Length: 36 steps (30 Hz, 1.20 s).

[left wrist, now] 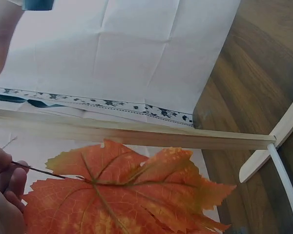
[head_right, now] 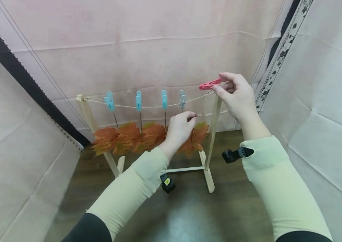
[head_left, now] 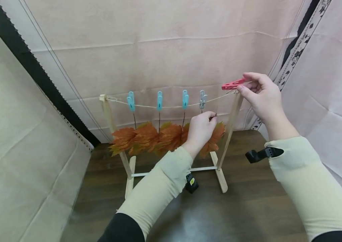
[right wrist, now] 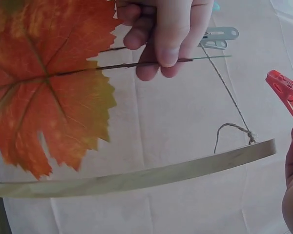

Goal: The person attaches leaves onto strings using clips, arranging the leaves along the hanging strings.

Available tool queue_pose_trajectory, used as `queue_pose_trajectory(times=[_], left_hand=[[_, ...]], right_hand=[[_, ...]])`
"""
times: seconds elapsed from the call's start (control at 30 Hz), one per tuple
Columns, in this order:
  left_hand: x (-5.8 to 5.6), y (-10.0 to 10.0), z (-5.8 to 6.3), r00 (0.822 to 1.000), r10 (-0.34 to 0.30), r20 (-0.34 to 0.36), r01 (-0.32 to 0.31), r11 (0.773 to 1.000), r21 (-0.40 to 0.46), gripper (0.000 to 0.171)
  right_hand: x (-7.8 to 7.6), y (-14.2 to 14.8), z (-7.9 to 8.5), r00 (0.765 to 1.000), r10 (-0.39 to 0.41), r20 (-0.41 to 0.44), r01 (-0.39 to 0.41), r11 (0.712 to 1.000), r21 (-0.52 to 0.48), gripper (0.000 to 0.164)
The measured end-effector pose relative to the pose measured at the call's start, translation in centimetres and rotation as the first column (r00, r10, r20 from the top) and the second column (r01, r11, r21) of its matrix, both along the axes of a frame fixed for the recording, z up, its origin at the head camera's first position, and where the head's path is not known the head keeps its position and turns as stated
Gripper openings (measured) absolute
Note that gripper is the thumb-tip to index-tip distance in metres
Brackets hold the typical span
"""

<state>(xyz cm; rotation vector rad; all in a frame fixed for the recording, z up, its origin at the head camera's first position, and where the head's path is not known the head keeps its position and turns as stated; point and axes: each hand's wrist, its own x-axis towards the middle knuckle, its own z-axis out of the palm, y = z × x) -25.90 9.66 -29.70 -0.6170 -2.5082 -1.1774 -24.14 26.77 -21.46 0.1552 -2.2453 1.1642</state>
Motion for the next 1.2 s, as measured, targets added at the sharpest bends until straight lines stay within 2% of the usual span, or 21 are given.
queue_pose_trajectory(times=[0.1,0.27,0.43,0.6,0.8,1.03,1.2], left_hand=[[-0.2,0.6,-0.1,1.0,-0.002,0.003,0.002,1.0,0.001,0.02],[-0.6,1.1,-0.2,1.0,0.003,0.003,-0.003,1.0,0.007,0.021],[-0.9,1.3,0.4,0.999,0.036,-0.034,-0.035,0.999,0.026,0.021],[-1.1,1.7,0.5,0.999,0.042,-0.011,-0.041,0.998,0.037,0.022],[-1.3,2.1,0.5,0.999,0.015,0.048,-0.019,0.997,0.073,0.022],[-1.6,2.2,0.7,1.0,0.007,0.013,-0.009,0.995,0.102,0.021],[-1.9,2.3,0.7,0.999,-0.008,0.041,0.003,0.993,0.119,0.021]], right_hand=[[-0.1,0.2,0.6,1.0,0.001,0.03,-0.002,0.999,0.048,0.05],[-0.5,0.4,1.5,0.994,0.049,0.1,-0.06,0.992,0.114,0.059],[-0.9,0.5,2.3,0.985,0.083,0.152,-0.114,0.972,0.207,0.055],[-0.9,0.7,3.0,0.979,0.105,0.175,-0.153,0.944,0.294,0.054],[-1.1,0.6,3.7,0.966,0.134,0.221,-0.212,0.9,0.382,0.058],[-1.4,-0.1,4.5,0.96,0.144,0.239,-0.249,0.829,0.5,0.058],[-1.5,-0.8,5.0,0.954,0.152,0.257,-0.276,0.778,0.564,0.058]])
